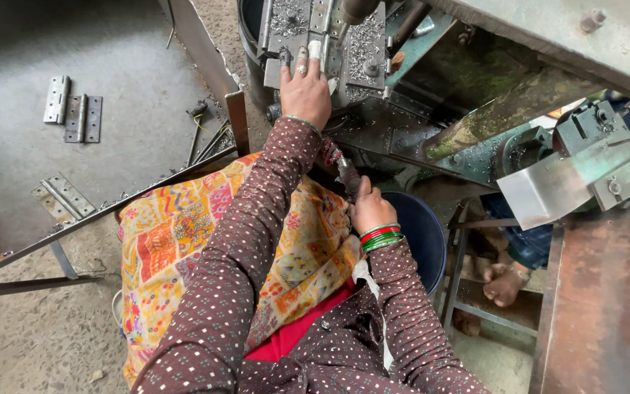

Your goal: The person places metal pieces into a machine for drilling or punching and then drops them into a bucket.

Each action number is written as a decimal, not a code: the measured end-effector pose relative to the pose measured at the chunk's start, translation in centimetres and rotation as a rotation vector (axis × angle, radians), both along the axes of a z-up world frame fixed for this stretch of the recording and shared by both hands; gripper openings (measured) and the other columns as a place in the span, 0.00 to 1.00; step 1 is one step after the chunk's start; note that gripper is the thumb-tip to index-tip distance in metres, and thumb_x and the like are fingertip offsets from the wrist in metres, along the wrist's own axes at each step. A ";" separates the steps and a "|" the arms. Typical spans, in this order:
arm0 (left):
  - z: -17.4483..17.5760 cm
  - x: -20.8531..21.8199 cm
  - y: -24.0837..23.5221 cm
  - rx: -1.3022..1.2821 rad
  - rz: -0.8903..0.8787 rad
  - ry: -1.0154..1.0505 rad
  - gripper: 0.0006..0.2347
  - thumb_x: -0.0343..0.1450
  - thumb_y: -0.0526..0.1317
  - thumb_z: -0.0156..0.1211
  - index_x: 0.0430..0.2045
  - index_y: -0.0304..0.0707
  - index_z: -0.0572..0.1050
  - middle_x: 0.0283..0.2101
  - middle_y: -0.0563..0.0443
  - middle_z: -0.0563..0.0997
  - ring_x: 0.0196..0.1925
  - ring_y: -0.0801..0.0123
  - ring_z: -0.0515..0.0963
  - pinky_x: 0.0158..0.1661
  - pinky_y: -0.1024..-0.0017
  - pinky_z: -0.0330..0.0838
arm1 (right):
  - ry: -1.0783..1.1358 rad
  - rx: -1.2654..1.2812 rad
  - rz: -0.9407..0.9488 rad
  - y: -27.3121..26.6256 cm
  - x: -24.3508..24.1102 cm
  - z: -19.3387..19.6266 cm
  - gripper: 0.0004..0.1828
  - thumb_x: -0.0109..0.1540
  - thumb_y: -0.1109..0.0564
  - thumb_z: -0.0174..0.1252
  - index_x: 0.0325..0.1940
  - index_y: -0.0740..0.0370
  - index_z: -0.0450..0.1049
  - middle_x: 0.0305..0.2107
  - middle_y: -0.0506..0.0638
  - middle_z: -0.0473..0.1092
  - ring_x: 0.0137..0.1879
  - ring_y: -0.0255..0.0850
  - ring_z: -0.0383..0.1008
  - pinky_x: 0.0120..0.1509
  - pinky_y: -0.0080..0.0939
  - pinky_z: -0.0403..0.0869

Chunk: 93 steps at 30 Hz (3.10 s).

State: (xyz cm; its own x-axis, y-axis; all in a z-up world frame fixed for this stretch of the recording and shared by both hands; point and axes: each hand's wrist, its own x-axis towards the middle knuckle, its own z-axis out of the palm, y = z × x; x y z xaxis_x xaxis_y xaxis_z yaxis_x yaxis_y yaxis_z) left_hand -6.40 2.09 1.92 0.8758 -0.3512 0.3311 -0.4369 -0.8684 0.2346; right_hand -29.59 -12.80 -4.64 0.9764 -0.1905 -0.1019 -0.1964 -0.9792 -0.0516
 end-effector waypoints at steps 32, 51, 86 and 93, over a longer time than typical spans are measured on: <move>-0.4 4.3 -0.8 0.083 -0.039 0.110 0.10 0.71 0.38 0.53 0.37 0.40 0.83 0.63 0.44 0.70 0.70 0.53 0.64 0.67 0.43 0.50 | 0.198 0.102 -0.014 -2.2 -0.3 -2.4 0.62 0.57 0.55 0.60 0.80 0.58 0.22 0.63 0.81 0.56 0.53 0.70 0.73 0.56 0.60 0.74; -0.8 5.5 -1.1 -0.079 -0.060 0.052 0.08 0.69 0.35 0.55 0.30 0.35 0.84 0.61 0.44 0.74 0.66 0.51 0.69 0.65 0.42 0.54 | 0.369 0.051 -0.059 -1.0 0.5 -0.8 0.53 0.65 0.34 0.57 0.79 0.58 0.36 0.55 0.69 0.71 0.53 0.64 0.77 0.56 0.61 0.77; 2.6 -1.1 1.5 0.049 -0.065 -0.493 0.06 0.73 0.37 0.58 0.41 0.38 0.74 0.46 0.49 0.75 0.42 0.63 0.78 0.51 0.56 0.75 | -0.054 -0.010 0.043 0.9 0.6 3.8 0.42 0.57 0.42 0.66 0.68 0.63 0.60 0.33 0.62 0.75 0.35 0.58 0.79 0.36 0.55 0.78; -1.6 -2.0 2.8 -0.037 0.031 -0.287 0.22 0.72 0.29 0.54 0.64 0.26 0.73 0.62 0.34 0.72 0.58 0.55 0.72 0.54 0.63 0.70 | -0.018 -0.007 0.026 1.4 0.6 4.6 0.39 0.57 0.44 0.66 0.66 0.62 0.60 0.33 0.62 0.75 0.35 0.58 0.79 0.36 0.56 0.78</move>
State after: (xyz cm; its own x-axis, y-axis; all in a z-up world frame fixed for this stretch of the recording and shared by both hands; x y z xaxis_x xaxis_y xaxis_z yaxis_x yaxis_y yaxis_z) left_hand -8.40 4.87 0.28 0.7550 -0.3084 0.5787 -0.4630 -0.8756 0.1374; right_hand -29.00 -11.38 0.00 0.9827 -0.1660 -0.0828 -0.1703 -0.9842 -0.0481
